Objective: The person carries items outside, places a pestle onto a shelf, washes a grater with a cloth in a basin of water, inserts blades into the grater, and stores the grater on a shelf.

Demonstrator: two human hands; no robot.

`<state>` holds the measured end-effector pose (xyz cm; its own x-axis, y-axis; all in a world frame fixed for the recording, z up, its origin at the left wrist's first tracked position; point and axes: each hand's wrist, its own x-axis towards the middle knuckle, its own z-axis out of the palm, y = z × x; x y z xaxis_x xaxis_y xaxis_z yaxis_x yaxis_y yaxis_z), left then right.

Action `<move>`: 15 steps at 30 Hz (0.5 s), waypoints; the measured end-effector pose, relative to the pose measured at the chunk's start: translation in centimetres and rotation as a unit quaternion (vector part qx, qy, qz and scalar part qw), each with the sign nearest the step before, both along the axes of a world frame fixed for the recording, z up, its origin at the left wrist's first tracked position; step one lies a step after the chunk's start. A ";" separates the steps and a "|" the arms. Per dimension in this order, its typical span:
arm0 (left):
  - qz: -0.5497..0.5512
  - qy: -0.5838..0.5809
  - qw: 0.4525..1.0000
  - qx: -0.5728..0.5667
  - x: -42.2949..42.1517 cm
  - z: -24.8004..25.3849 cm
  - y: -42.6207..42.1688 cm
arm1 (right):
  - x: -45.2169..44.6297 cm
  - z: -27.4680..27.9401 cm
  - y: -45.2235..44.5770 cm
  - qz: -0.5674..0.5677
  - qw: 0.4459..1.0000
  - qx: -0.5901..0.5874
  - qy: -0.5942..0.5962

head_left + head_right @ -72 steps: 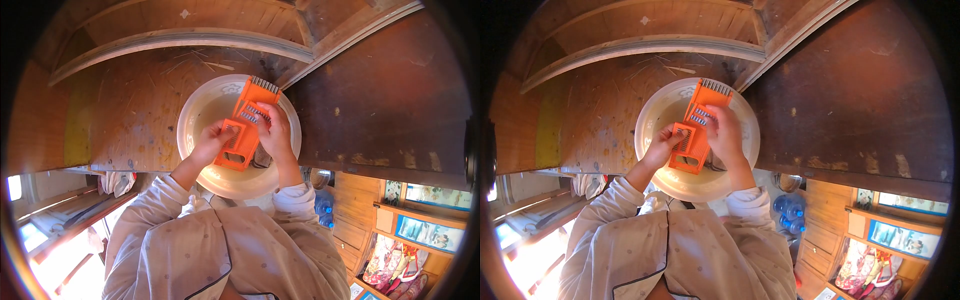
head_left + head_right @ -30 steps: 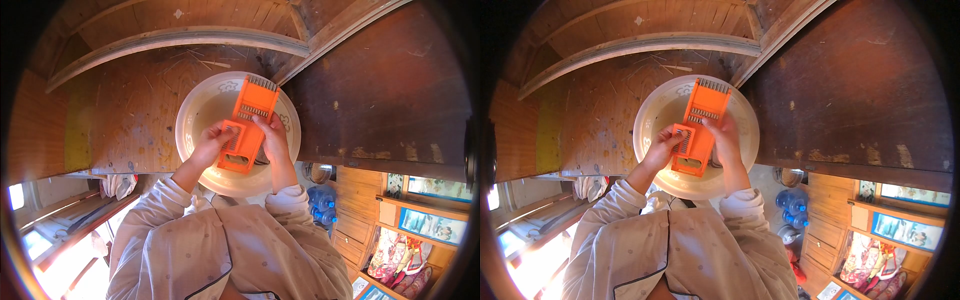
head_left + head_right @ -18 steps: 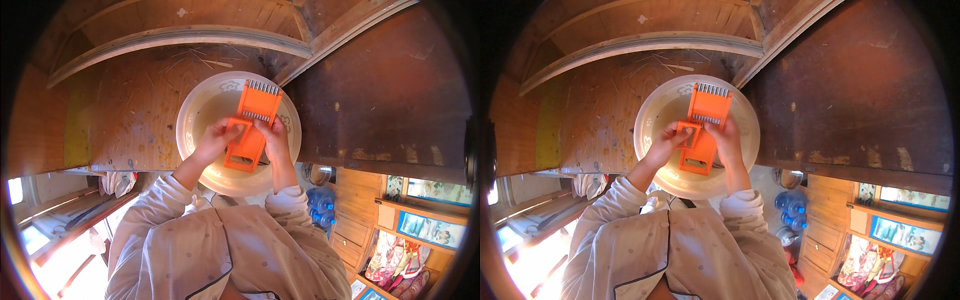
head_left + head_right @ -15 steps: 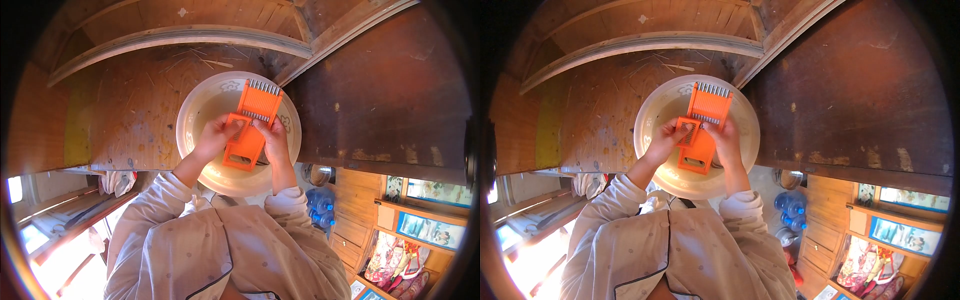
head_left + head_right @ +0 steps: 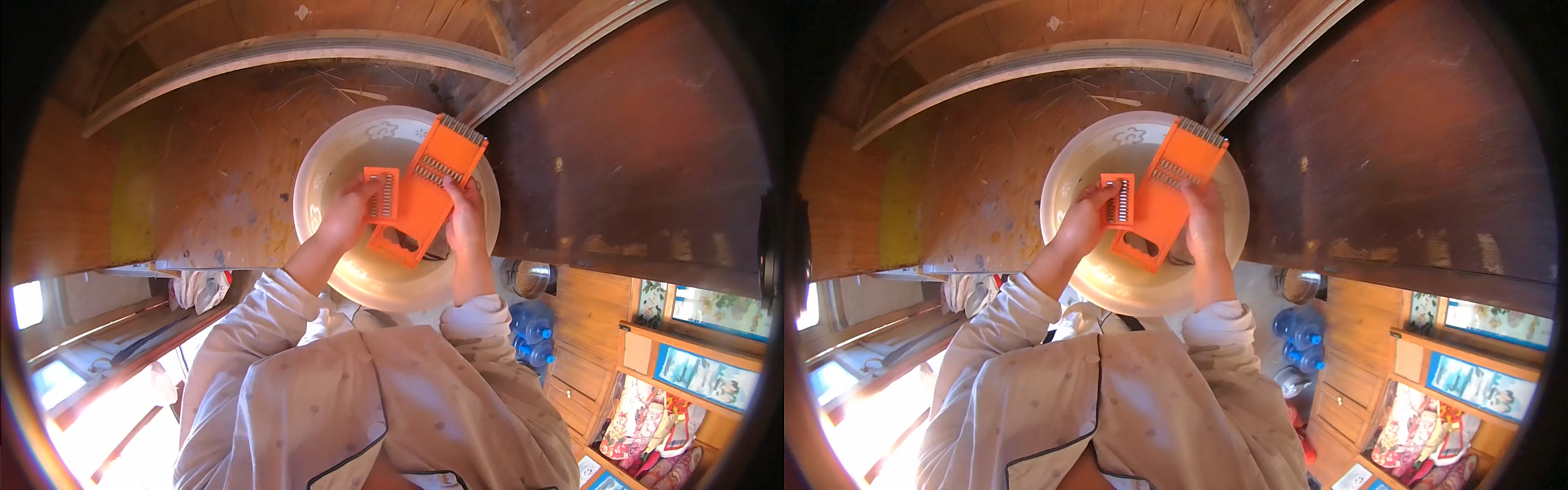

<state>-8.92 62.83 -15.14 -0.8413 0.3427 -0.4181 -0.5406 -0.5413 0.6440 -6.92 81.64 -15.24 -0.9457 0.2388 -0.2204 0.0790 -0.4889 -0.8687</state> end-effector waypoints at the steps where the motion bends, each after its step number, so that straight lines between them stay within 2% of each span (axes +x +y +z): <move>1: -0.010 -0.003 1.000 -0.005 0.0 0.1 -0.2 | -0.1 -0.1 0.3 -0.011 1.000 -0.008 -0.002; 3: -0.032 -0.013 0.999 -0.014 0.5 0.5 -0.7 | -0.2 -0.4 0.8 -0.034 0.999 -0.022 -0.011; 7: -0.155 0.007 0.988 0.025 1.7 0.5 -1.9 | -0.5 -0.2 0.7 -0.025 0.995 -0.095 0.006; 13: -0.103 0.077 0.990 -0.065 2.6 0.4 -1.5 | -0.3 1.2 -0.4 0.009 0.991 -0.131 0.001; 15: -0.103 0.082 0.988 -0.084 2.4 0.1 -1.7 | -0.3 0.9 -0.5 0.003 0.996 -0.094 0.006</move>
